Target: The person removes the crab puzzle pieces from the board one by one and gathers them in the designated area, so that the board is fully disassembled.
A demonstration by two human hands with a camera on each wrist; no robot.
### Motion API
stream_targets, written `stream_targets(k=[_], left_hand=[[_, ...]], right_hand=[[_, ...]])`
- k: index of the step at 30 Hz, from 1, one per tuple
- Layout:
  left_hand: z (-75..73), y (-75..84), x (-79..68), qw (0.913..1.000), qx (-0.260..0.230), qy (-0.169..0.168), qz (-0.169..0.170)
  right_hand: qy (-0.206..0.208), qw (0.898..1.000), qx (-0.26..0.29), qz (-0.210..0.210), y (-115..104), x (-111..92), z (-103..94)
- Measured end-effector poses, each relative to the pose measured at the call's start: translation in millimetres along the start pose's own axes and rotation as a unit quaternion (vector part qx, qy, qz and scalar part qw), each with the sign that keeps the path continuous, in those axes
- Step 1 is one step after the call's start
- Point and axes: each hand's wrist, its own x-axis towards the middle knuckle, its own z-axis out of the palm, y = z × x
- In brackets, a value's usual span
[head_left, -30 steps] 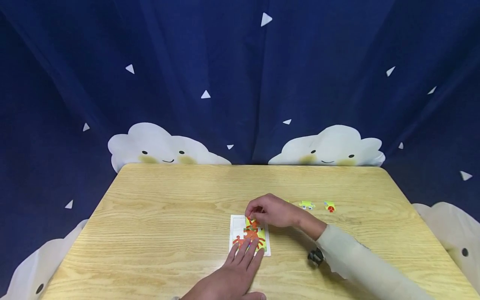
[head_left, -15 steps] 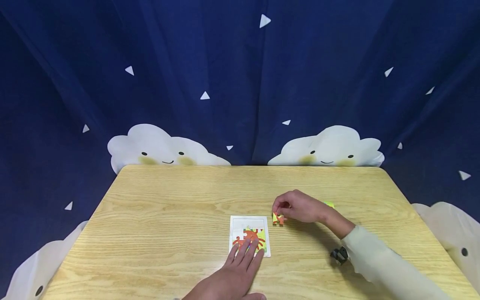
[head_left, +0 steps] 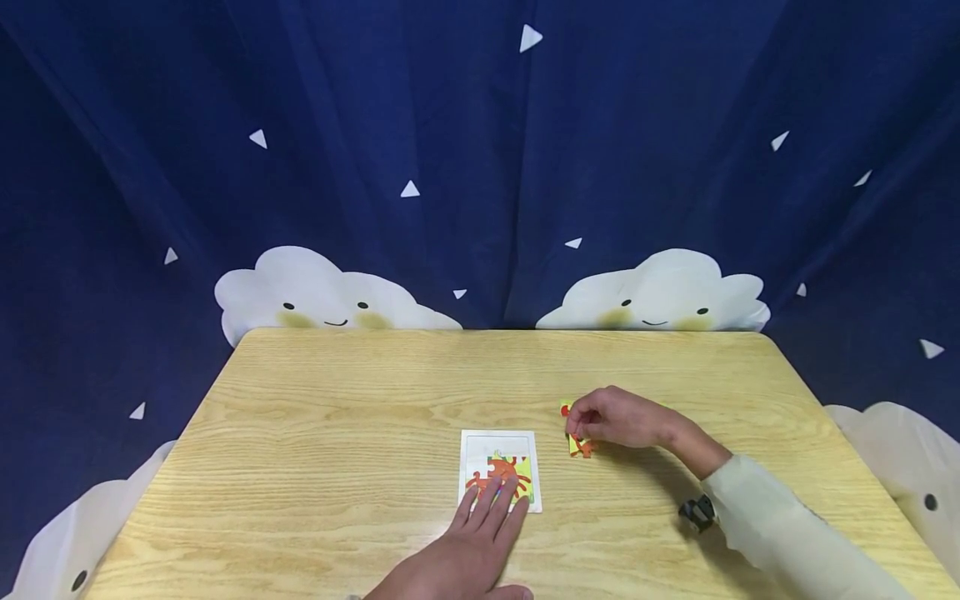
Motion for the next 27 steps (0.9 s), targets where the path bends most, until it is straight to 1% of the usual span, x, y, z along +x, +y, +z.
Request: stream_targets(k=[5, 9, 13, 18, 25, 27], left_hand=[[-1.0, -0.2, -0.2, 0.9998, -0.019, -0.005, 0.001], [0.2, -0.2, 0.2, 0.9999, -0.011, -0.003, 0.002], [2.4, -0.3, 0.6, 0.9999, 0.004, 0.009, 0.005], [3.5, -0.8, -0.1, 0.9998, 0.000, 0.018, 0.007], [3.1, 0.3, -0.4, 0.9998, 0.010, 0.019, 0.003], [3.2, 0.2, -0.4, 0.9997, 0.005, 0.022, 0.002]], right_hand=[[-0.004, 1.000, 0.000, -0.001, 5.0, 0.1, 3.9], [-0.002, 1.000, -0.001, 0.000, 8.1, 0.5, 6.6], [0.000, 1.000, 0.001, 0.004, 9.5, 0.8, 7.3], [0.004, 1.000, -0.007, 0.010, 9.3, 1.0, 7.2], [0.000, 1.000, 0.003, 0.011, 8.0, 0.5, 6.8], [0.001, 1.000, 0.003, 0.010, 8.1, 0.2, 6.6]])
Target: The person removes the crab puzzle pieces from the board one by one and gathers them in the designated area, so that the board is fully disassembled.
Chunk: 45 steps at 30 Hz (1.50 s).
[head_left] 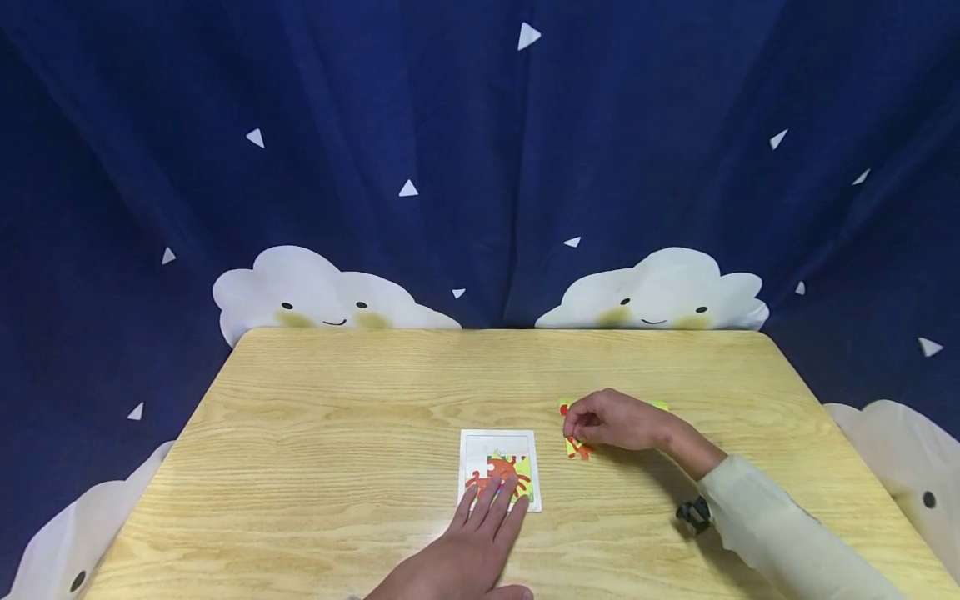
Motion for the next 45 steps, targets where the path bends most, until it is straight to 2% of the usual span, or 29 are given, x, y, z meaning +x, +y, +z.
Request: stream_targets(k=[5, 11, 16, 18, 23, 31, 36, 45], left_hand=[[-0.1, -1.0, -0.2, 0.9999, -0.012, -0.001, 0.000], [0.4, -0.9, 0.3, 1.0000, -0.002, -0.008, -0.002], [-1.5, -0.5, 0.6, 0.9989, -0.040, -0.024, -0.010], [-1.4, -0.1, 0.8, 0.9990, -0.037, -0.025, -0.012], [1.4, 0.2, 0.2, 0.9997, -0.018, -0.015, -0.009], [0.6, -1.5, 0.3, 0.9985, -0.052, -0.017, -0.003], [0.0, -2.2, 0.3, 0.9964, -0.079, -0.029, -0.008], [-0.7, -1.0, 0.3, 0.9992, -0.030, -0.022, -0.011]], right_hand=[[0.006, 1.000, -0.003, -0.016, 1.2, -1.6, -0.4], [0.009, 1.000, 0.006, -0.003, -1.4, -1.8, 0.4], [0.010, 1.000, -0.001, -0.010, -4.5, 0.8, 0.6], [0.014, 1.000, -0.005, -0.019, -7.5, 2.9, 2.1], [0.014, 0.999, 0.010, -0.030, -19.2, 11.5, 10.7], [0.000, 0.996, 0.018, -0.089, -35.4, 36.1, 26.8], [-0.024, 0.996, 0.014, -0.090, -42.9, 49.3, 37.9], [-0.039, 0.995, -0.014, -0.095, -46.8, 59.4, 47.6]])
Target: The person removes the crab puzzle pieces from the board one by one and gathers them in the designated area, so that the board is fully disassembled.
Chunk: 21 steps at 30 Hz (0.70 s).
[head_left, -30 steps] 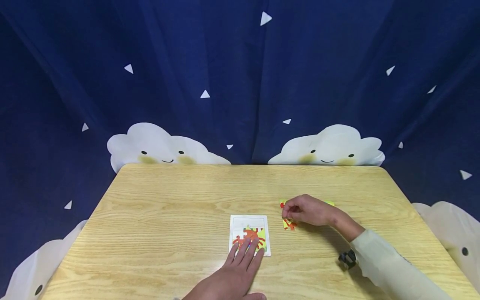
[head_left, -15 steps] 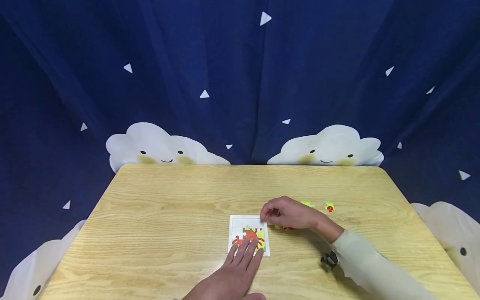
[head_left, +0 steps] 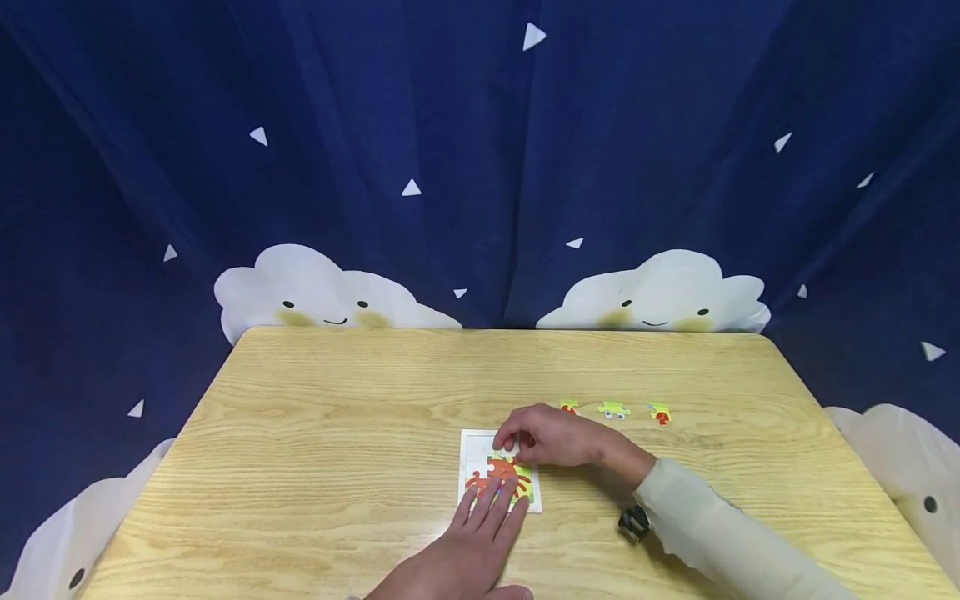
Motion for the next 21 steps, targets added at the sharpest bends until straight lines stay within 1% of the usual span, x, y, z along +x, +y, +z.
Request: stream_targets(k=[5, 9, 16, 21], left_hand=[[-0.1, -0.4, -0.4, 0.9999, 0.009, 0.011, 0.000], [0.6, -0.6, -0.3, 0.9997, 0.018, 0.016, 0.005], [1.5, -0.1, 0.6, 1.0000, -0.007, -0.002, -0.004], [1.9, 0.6, 0.5, 0.9999, 0.013, 0.001, 0.000]], right_hand=[[-0.004, 1.000, -0.010, 0.001, -1.2, 2.3, 0.9], [-0.008, 1.000, -0.011, 0.010, -2.2, 2.9, 0.7], [-0.009, 1.000, 0.002, 0.020, -5.7, 3.1, 1.4], [-0.002, 0.999, 0.014, 0.030, -7.8, 2.6, 3.4]])
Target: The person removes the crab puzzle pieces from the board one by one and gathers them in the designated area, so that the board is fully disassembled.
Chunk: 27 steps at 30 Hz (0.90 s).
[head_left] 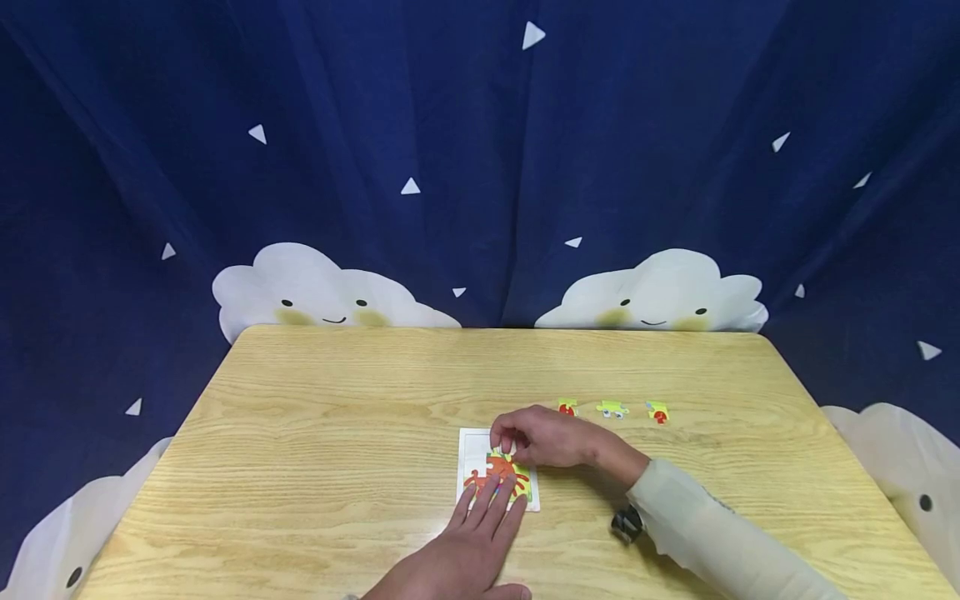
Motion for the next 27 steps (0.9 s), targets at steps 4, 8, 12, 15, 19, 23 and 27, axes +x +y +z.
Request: stream_targets(k=[4, 8, 12, 15, 19, 23, 27], left_hand=[[-0.9, 0.1, -0.1, 1.0000, -0.001, 0.000, -0.001], [-2.0, 0.4, -0.2, 1.0000, -0.006, -0.004, -0.003], [-3.3, 0.5, -0.4, 0.9998, -0.018, -0.010, -0.005], [-3.4, 0.3, -0.7, 0.9996, -0.024, -0.011, -0.004], [-1.2, 0.6, 0.4, 0.9998, -0.013, -0.011, -0.007], [0.4, 1.2, 1.3, 0.9999, 0.008, -0.009, -0.010], [-0.6, 2.1, 1.0, 0.9999, 0.004, -0.011, -0.009]], right_hand=[[0.007, 1.000, 0.001, 0.002, -1.0, 0.1, 0.6], [0.006, 1.000, 0.001, 0.007, -2.2, 0.1, 0.2], [0.012, 1.000, -0.001, 0.007, -3.4, 1.9, -0.7], [0.016, 1.000, 0.002, 0.007, -3.5, 5.0, -1.4], [0.019, 1.000, -0.005, 0.008, -1.3, 8.8, -0.9], [0.025, 1.000, -0.005, 0.013, 0.3, 10.2, 0.5], [0.034, 0.999, 0.003, 0.025, -0.4, 10.0, 1.6]])
